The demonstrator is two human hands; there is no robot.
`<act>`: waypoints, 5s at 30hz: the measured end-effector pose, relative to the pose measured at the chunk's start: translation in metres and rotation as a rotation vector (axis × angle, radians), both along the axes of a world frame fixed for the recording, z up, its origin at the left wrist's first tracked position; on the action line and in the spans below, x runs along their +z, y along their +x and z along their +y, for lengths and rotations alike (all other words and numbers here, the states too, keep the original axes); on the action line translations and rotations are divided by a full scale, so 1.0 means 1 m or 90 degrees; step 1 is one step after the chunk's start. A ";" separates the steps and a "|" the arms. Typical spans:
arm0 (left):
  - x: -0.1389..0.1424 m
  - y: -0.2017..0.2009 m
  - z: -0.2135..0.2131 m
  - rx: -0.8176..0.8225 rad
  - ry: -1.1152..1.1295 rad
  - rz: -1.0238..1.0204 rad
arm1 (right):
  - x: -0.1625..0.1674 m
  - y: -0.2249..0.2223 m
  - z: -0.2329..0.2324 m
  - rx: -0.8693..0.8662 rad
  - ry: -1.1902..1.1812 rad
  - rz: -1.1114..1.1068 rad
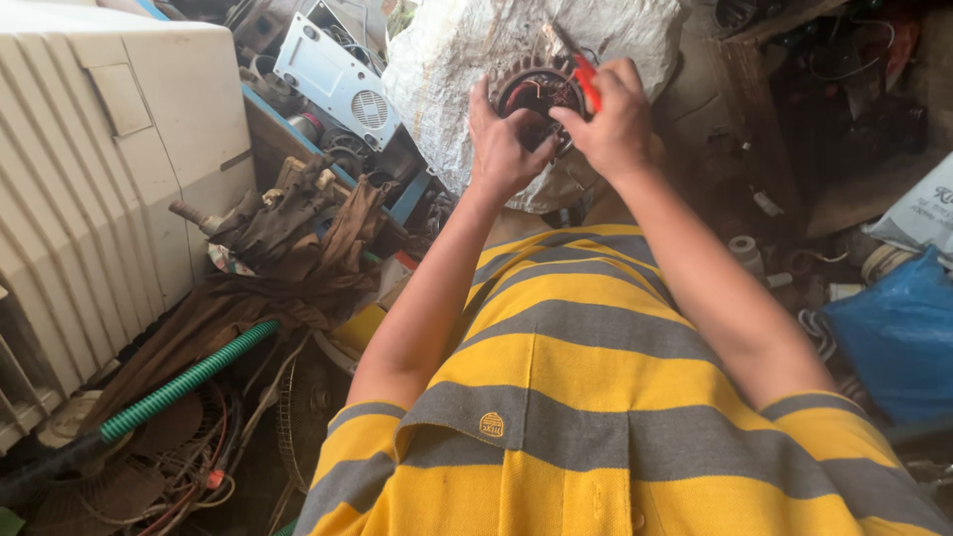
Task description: The person uses pliers and a screwdriver to cut and adjust copper wires on a circular electrical component. They repeatedly cut wires and reposition the component on a white sack.
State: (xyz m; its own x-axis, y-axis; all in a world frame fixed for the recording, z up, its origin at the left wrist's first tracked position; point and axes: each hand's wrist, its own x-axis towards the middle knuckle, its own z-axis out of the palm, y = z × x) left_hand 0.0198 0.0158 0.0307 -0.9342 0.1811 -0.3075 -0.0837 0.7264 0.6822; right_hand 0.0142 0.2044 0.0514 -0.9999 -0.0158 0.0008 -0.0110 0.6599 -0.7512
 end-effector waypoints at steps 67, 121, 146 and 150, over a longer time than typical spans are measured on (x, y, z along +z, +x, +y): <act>-0.030 0.012 -0.015 -0.030 0.155 0.038 | 0.023 0.013 0.068 0.176 -0.122 -0.921; -0.020 0.034 0.005 0.053 0.048 0.168 | 0.040 0.103 -0.004 -0.089 -0.133 -0.095; 0.017 0.045 -0.023 -0.124 -0.008 0.261 | 0.002 -0.006 0.006 0.089 -0.010 -0.003; 0.017 0.042 -0.026 -0.142 -0.059 0.213 | 0.002 -0.004 0.001 0.039 0.055 0.028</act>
